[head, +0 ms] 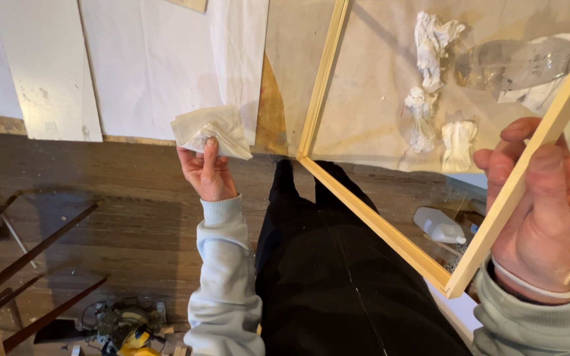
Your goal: Cleaning a wooden picture frame and glass pane using a cloth.
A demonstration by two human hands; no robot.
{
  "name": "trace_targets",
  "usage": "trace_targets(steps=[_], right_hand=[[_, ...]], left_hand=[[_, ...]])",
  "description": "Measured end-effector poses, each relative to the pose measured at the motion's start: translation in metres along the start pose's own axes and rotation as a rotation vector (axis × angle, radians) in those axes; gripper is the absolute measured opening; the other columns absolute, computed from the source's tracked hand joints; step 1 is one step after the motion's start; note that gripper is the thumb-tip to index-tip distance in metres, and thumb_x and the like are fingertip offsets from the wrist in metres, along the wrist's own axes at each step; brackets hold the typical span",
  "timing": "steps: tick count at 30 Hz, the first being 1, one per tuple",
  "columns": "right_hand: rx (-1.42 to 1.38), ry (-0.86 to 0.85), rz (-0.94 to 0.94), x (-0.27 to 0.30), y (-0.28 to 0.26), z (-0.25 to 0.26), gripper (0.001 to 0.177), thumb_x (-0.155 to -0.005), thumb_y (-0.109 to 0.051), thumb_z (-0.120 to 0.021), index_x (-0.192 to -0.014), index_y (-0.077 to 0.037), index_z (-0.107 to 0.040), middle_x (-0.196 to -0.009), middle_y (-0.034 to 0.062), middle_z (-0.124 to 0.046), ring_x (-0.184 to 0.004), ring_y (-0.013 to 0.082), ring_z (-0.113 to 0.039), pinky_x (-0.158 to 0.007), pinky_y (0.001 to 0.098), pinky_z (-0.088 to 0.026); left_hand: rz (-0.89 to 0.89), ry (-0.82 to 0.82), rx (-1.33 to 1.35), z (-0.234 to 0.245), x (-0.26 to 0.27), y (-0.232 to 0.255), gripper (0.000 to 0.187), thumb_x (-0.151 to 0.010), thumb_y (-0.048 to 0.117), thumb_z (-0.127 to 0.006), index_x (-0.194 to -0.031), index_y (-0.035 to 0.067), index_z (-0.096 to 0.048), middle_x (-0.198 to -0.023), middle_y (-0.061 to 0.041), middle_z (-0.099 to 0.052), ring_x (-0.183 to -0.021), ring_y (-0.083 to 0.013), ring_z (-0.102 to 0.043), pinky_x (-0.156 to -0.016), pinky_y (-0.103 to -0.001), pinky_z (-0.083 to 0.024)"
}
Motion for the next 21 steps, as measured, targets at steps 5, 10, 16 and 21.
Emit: trace_targets(steps=[5,10,16,21], right_hand=[[-0.059,-0.002,-0.005,-0.002,0.002,-0.003,0.050,-0.124,-0.007,-0.052,-0.168,-0.011,-0.029,-0.118,0.0107,-0.058,-0.089,0.0098,-0.062,-0.108,0.0332,-0.058],[-0.055,0.020,-0.018,0.003,0.015,0.022,0.016,-0.127,-0.011,-0.051,-0.137,0.002,-0.051,-0.121,0.0117,-0.058,-0.092,0.0113,-0.059,-0.109,0.0359,-0.055],[-0.033,0.014,-0.062,0.001,0.016,0.020,0.025,-0.126,-0.019,-0.057,-0.127,0.006,-0.058,-0.102,0.0055,-0.059,-0.090,0.0083,-0.058,-0.110,0.0332,-0.054],[-0.100,0.040,-0.129,0.006,0.031,0.036,0.023,-0.119,-0.021,-0.060,-0.124,0.001,-0.058,-0.093,0.0029,-0.056,-0.086,0.0080,-0.055,-0.113,0.0310,-0.051]], left_hand=[[0.008,0.020,-0.025,-0.001,-0.002,-0.001,0.045,-0.099,-0.004,-0.070,-0.139,0.007,-0.053,-0.114,-0.010,-0.074,-0.093,-0.0132,-0.072,-0.069,-0.025,-0.061],[-0.001,0.010,-0.006,0.002,-0.002,-0.002,0.045,-0.100,-0.005,-0.071,-0.139,0.007,-0.053,-0.114,-0.009,-0.073,-0.092,-0.0107,-0.070,-0.067,-0.022,-0.057],[0.009,0.022,-0.044,0.000,-0.003,-0.001,0.045,-0.099,-0.003,-0.070,-0.139,0.008,-0.053,-0.114,-0.009,-0.074,-0.091,-0.0117,-0.071,-0.065,-0.022,-0.057],[0.030,0.018,-0.002,0.015,-0.011,-0.013,0.046,-0.101,-0.004,-0.069,-0.142,0.008,-0.051,-0.116,-0.011,-0.073,-0.095,-0.0143,-0.072,-0.069,-0.025,-0.059]])
Point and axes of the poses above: each hand's wrist, its own x-axis away from the middle knuckle, its own z-axis out of the back of the hand, y = z × x, the point moved 10 cm from there along -x, towards the middle knuckle
